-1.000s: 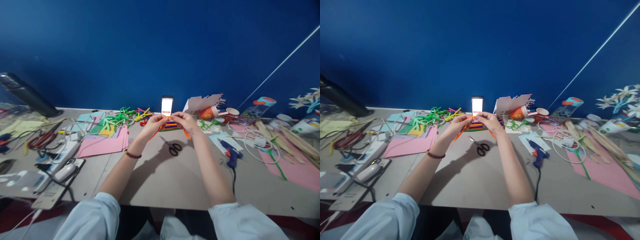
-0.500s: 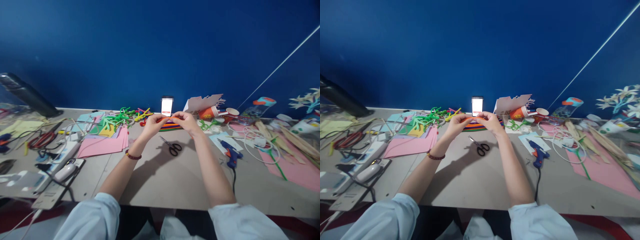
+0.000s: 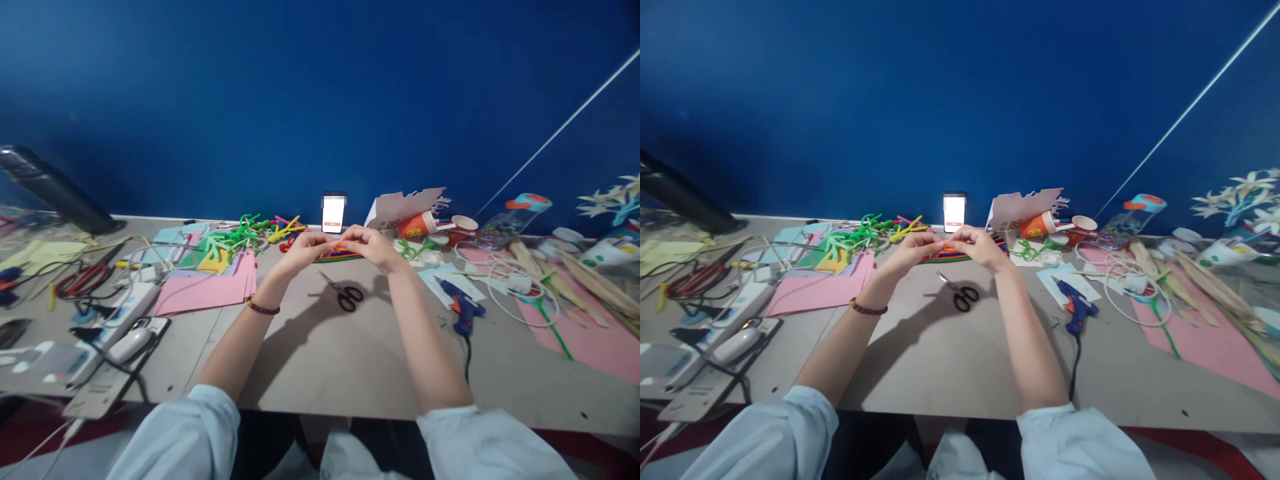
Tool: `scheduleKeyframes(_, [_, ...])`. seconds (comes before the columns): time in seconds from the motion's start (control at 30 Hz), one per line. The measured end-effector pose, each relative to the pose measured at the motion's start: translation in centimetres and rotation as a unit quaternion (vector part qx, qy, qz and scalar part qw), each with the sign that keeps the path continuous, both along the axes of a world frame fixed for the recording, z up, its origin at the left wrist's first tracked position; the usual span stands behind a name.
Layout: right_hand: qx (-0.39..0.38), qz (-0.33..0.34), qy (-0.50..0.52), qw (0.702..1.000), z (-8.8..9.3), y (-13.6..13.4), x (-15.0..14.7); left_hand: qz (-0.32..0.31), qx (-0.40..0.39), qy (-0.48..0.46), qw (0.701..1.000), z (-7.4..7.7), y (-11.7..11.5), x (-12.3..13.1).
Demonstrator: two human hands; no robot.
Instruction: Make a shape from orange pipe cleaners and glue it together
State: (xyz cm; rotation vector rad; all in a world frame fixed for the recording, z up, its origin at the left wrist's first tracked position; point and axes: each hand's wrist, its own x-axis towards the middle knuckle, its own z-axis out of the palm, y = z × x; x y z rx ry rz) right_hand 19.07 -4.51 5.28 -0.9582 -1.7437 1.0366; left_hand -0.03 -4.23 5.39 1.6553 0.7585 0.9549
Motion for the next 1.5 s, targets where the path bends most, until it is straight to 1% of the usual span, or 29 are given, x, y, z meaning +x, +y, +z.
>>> scheduleKeyframes(0.13, [-0.072,0.065,0.053,0.994,-0.2,-0.2,-0.2,-0.061,-0.054,-0.042,0.996,-0.4,0.3,-0.4])
scheduleKeyframes(0.3, [-0.100,0.121,0.126,0.980,-0.4,-0.3,-0.8,-0.098,-0.106,-0.093,0.985,-0.6,0.3,-0.2])
scheduleKeyframes(0.47, [-0.116,0.127,0.186,0.968,-0.8,0.0,-1.3,-0.109,-0.182,-0.150,0.966,-0.7,0.4,0.1])
scheduleKeyframes(0.63, [-0.126,0.134,0.203,0.962,-1.4,0.3,-1.5,-0.146,-0.238,-0.186,0.942,-1.4,0.9,0.4])
scheduleKeyframes(0.8, [-0.138,0.124,0.238,0.953,-1.3,0.3,-1.6,-0.165,-0.271,-0.220,0.922,-2.1,1.1,0.9])
scheduleKeyframes(0.9, [-0.147,0.121,0.249,0.950,-1.2,0.3,-1.7,-0.156,-0.271,-0.223,0.923,-2.2,1.0,1.0])
scheduleKeyframes(1.1, [-0.163,0.143,0.235,0.948,-1.5,0.4,-1.7,-0.101,-0.275,-0.212,0.932,-2.1,0.7,0.9])
scheduleKeyframes(1.23, [-0.168,0.146,0.232,0.947,-1.7,0.5,-1.6,-0.091,-0.275,-0.191,0.938,-1.8,0.6,0.8])
scheduleKeyframes(1.3, [-0.166,0.129,0.236,0.949,-1.7,0.6,-1.5,-0.078,-0.270,-0.190,0.941,-1.7,0.5,0.9])
scheduleKeyframes(1.43, [-0.163,0.081,0.229,0.956,-1.4,0.7,-1.4,-0.021,-0.241,-0.209,0.947,-1.7,0.6,1.0])
scheduleKeyframes(1.5, [-0.157,0.066,0.221,0.960,-1.3,0.7,-1.4,-0.014,-0.229,-0.200,0.953,-1.7,0.7,1.0])
